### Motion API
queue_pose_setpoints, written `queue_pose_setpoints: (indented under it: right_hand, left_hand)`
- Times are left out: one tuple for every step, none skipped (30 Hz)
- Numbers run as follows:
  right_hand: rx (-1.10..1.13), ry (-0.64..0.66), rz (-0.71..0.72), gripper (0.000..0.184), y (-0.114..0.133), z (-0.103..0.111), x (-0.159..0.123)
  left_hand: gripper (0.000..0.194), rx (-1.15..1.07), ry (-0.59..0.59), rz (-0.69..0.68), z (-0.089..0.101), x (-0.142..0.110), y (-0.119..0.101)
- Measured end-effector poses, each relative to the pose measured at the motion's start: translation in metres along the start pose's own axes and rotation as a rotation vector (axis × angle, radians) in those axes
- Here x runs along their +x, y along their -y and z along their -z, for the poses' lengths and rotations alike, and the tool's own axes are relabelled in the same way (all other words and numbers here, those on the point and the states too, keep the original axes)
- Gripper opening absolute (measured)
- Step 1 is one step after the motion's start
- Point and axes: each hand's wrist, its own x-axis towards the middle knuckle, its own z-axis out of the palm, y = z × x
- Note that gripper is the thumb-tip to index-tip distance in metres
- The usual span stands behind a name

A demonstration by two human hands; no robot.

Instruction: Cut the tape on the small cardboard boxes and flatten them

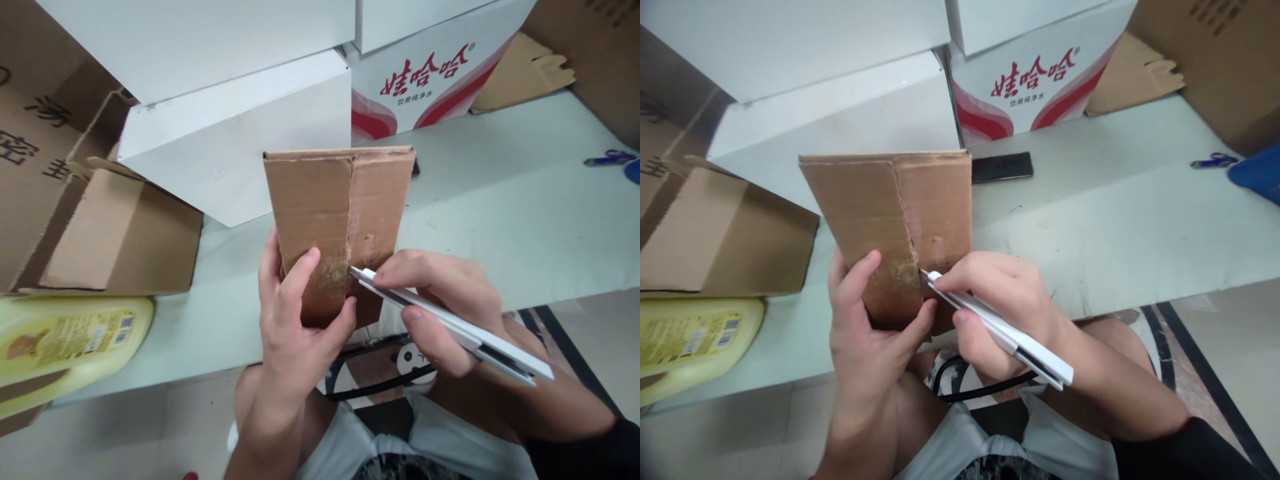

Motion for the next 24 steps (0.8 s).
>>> queue_pose_setpoints:
  right_hand:
    - [-0.009,0.014,0.007,0.020,0.0003,0.0005,0.0006]
    - [-0.016,0.022,0.010,0.020,0.0007,0.0008,0.0009]
    - [-0.020,0.025,0.009,0.020,0.0010,0.0010,0.0012]
    - [-0.021,0.028,0.008,0.019,0.0012,0.0010,0.0013]
    - [-0.022,0.030,0.007,0.019,0.0014,0.0012,0.0013]
    - [-0.023,0.032,0.007,0.019,0.0014,0.0015,0.0014]
    - [-0.024,0.037,0.009,0.019,0.0013,0.0020,0.0014]
    - [-0.026,0.048,0.008,0.019,0.0012,0.0030,0.0015]
    - [-0.031,0.060,0.009,0.019,0.0009,0.0042,0.0015]
    - [-0.040,0.070,0.010,0.019,0.0006,0.0056,0.0015]
    - [-0.051,0.076,0.010,0.020,0.0003,0.0071,0.0014]
    - [-0.062,0.077,0.012,0.020,0.0001,0.0084,0.0011]
    - [-0.072,0.076,0.013,0.019,-0.0001,0.0093,0.0008]
    - [-0.079,0.074,0.014,0.019,-0.0002,0.0096,0.0003]
    - [-0.085,0.073,0.012,0.019,-0.0003,0.0093,-0.0003]
    - [-0.092,0.067,0.012,0.019,-0.0002,0.0083,-0.0010]
    - [-0.102,0.058,0.008,0.019,-0.0001,0.0068,-0.0016]
    - [-0.113,0.042,0.004,0.020,0.0001,0.0050,-0.0022]
    - [-0.123,0.023,0.000,0.021,0.0001,0.0032,-0.0026]
    - [-0.127,0.006,-0.003,0.021,0.0001,0.0017,-0.0029]
    - [-0.121,-0.007,-0.007,0.021,-0.0001,0.0006,-0.0029]
    - [-0.107,-0.010,-0.013,0.021,-0.0004,0.0002,-0.0027]
    - [-0.089,-0.005,-0.017,0.020,-0.0008,0.0004,-0.0023]
    - [-0.070,-0.001,-0.017,0.019,-0.0013,0.0011,-0.0019]
  left_hand:
    - [0.079,0.002,0.001,0.000,0.0003,0.0001,0.0001]
    - [0.079,0.006,0.001,-0.001,0.0005,0.0002,0.0004]
    - [0.080,0.011,0.004,-0.008,0.0007,0.0002,0.0008]
    - [0.081,0.017,0.007,-0.018,0.0008,0.0001,0.0012]
    - [0.081,0.022,0.007,-0.021,0.0006,0.0000,0.0015]
    - [0.081,0.026,0.005,-0.022,0.0004,-0.0002,0.0017]
    - [0.083,0.029,0.005,-0.033,-0.0001,-0.0003,0.0017]
    - [0.083,0.031,0.002,-0.037,-0.0006,-0.0005,0.0015]
    - [0.081,0.032,-0.002,-0.031,-0.0012,-0.0005,0.0009]
    - [0.078,0.034,-0.006,-0.026,-0.0019,-0.0005,0.0002]
    - [0.077,0.042,-0.006,-0.030,-0.0025,-0.0004,-0.0007]
    - [0.076,0.055,-0.003,-0.041,-0.0030,-0.0002,-0.0017]
    - [0.076,0.069,0.001,-0.051,-0.0034,0.0000,-0.0025]
    - [0.077,0.085,0.007,-0.064,-0.0036,0.0003,-0.0032]
    - [0.078,0.100,0.013,-0.076,-0.0038,0.0006,-0.0037]
    - [0.078,0.114,0.017,-0.078,-0.0040,0.0008,-0.0041]
    - [0.078,0.125,0.015,-0.072,-0.0042,0.0010,-0.0042]
    - [0.077,0.133,0.011,-0.068,-0.0045,0.0011,-0.0043]
    - [0.077,0.139,0.004,-0.063,-0.0047,0.0011,-0.0045]
    - [0.078,0.141,-0.001,-0.058,-0.0051,0.0011,-0.0046]
    - [0.079,0.136,-0.005,-0.052,-0.0053,0.0010,-0.0050]
    - [0.080,0.125,-0.005,-0.040,-0.0056,0.0007,-0.0055]
    - [0.080,0.111,-0.002,-0.021,-0.0057,0.0004,-0.0061]
    - [0.079,0.096,0.002,0.004,-0.0058,0.0000,-0.0069]
